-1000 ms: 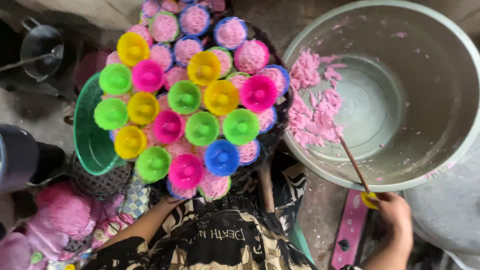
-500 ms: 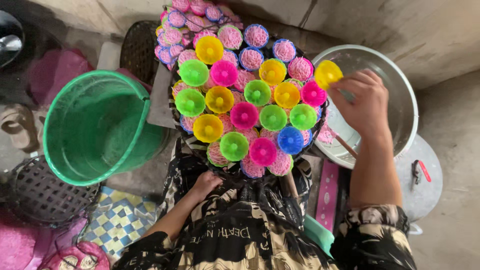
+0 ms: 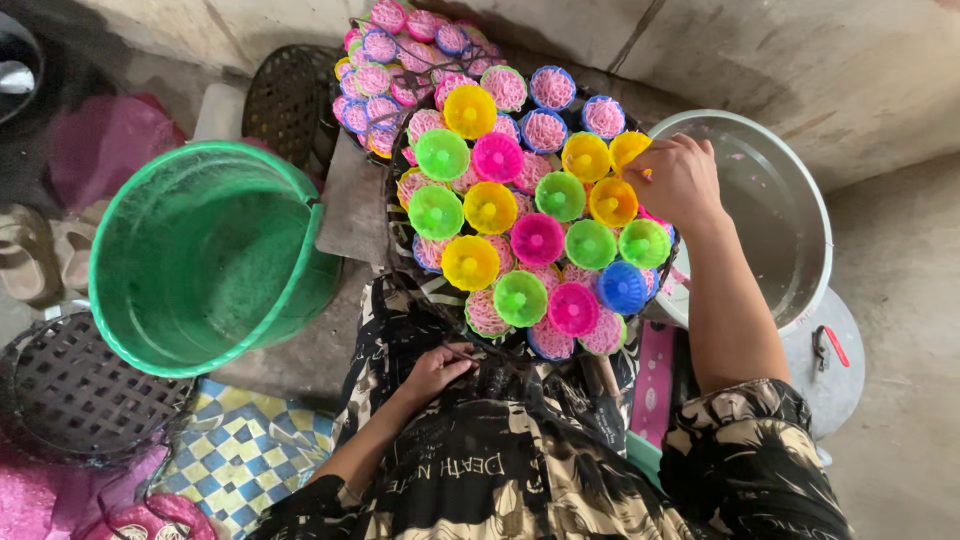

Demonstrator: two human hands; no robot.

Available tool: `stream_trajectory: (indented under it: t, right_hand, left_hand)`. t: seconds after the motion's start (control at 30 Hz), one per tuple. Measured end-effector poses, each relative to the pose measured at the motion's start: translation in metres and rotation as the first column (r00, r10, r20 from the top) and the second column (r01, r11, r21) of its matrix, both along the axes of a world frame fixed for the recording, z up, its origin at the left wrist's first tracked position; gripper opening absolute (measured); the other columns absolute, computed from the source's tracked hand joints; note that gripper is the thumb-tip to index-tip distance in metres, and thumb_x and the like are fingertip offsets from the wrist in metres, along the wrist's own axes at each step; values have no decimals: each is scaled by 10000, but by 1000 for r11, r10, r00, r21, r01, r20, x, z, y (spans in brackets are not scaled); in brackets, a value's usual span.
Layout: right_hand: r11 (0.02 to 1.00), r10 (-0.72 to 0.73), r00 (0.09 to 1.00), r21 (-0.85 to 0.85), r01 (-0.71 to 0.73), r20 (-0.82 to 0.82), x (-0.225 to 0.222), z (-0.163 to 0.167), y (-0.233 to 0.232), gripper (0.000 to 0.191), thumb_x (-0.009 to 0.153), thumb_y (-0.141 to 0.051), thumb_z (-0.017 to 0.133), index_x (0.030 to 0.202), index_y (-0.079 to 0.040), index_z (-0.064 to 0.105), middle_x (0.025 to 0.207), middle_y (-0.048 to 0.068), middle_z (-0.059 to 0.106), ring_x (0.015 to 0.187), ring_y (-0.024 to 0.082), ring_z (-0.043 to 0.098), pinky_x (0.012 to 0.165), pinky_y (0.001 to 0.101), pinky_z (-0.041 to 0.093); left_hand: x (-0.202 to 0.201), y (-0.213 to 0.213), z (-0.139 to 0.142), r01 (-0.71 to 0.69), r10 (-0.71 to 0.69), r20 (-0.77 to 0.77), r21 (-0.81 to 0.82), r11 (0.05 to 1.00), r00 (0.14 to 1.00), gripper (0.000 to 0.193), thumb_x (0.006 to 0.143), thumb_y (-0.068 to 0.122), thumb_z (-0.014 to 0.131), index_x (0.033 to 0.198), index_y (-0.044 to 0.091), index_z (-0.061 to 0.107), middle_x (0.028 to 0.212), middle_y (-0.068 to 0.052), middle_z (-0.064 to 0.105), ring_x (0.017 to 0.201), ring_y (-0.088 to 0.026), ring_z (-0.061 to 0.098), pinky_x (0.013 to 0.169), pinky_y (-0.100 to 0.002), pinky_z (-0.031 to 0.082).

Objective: The person sits on the floor and presses pink paste from a basin into a wooden hand extruder using a stick, then extrudes the paste into flower-shaped plastic cups arranged on a tray. They periodically lift a green basin of colorful plastic cups, place empty cups onto the tray, and stack finished cups.

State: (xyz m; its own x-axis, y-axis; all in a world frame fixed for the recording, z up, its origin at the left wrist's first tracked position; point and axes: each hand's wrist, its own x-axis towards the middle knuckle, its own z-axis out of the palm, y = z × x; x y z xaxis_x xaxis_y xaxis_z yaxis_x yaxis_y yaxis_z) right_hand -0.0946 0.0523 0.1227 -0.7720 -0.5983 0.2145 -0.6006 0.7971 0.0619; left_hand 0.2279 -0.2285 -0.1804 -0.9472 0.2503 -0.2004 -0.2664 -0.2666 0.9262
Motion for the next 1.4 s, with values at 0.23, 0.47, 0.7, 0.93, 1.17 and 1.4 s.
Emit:
stream_trajectory:
  t: [0.23, 0.47, 0.7, 0.93, 1.17, 1.4]
  right_hand:
    - [999, 7, 999, 32, -8, 42, 7, 5, 5, 166, 912, -301, 753, 971, -158, 813, 914, 80, 725, 1007, 296, 660, 894, 472, 460]
    - [995, 69, 997, -71, -66, 37, 17, 8, 6, 136, 933, -250, 759, 1005, -146, 808, 961, 94, 732, 1013, 297, 664, 911, 461, 463]
    - [944, -141, 988, -308, 117, -57, 126, 70, 43, 96, 1041, -176, 748, 1024, -83, 765, 978, 108, 714, 940, 306, 676, 895, 436, 522]
    - [811, -585, 590, 424, 403, 556, 265, -69, 65, 782, 762, -724, 700, 1321, -179, 663, 1132, 148, 736, 1039, 326, 714, 883, 457, 567]
    - [747, -608, 574, 150, 648, 548, 322, -217, 94, 556, 877, -478, 695, 1212, -48, 585, 1049, 232, 716, 985, 432, 688, 800, 539, 543]
    - [556, -405, 446, -173, 813, 798, 344, -184, 136, 396, 984, -391, 659, 915, -6, 602, 675, 154, 612, 594, 262, 599, 564, 430, 471]
  left_hand:
    - [2, 1, 4, -20, 15, 93, 49, 999, 996, 184, 958, 112, 679, 1080, -7, 748, 1329, -136, 649, 1047, -117, 647, 917, -275, 521]
    - [6, 4, -2, -17, 15, 59, 31, 999, 998, 238, 973, 84, 653, 1141, -73, 714, 1281, -79, 670, 999, -117, 671, 893, -276, 534]
    - [19, -1, 0, -31, 24, 84, 82, 996, 996, 395, 968, 65, 645, 1320, -101, 581, 1126, -78, 745, 1023, -114, 689, 940, -259, 524]
    - [40, -11, 21, 152, -147, 73, -58, 987, 986, 299, 974, 141, 671, 1234, -2, 705, 1058, -74, 786, 934, -109, 728, 835, -267, 583]
    - [51, 4, 48, 183, -193, -43, -169, 969, 980, 307, 977, 155, 684, 1252, 18, 695, 1061, -62, 788, 958, -96, 727, 844, -257, 574]
    - [74, 5, 81, 191, -203, -90, -130, 973, 975, 325, 970, 124, 691, 1275, 12, 689, 1069, -72, 782, 981, -107, 729, 888, -266, 574]
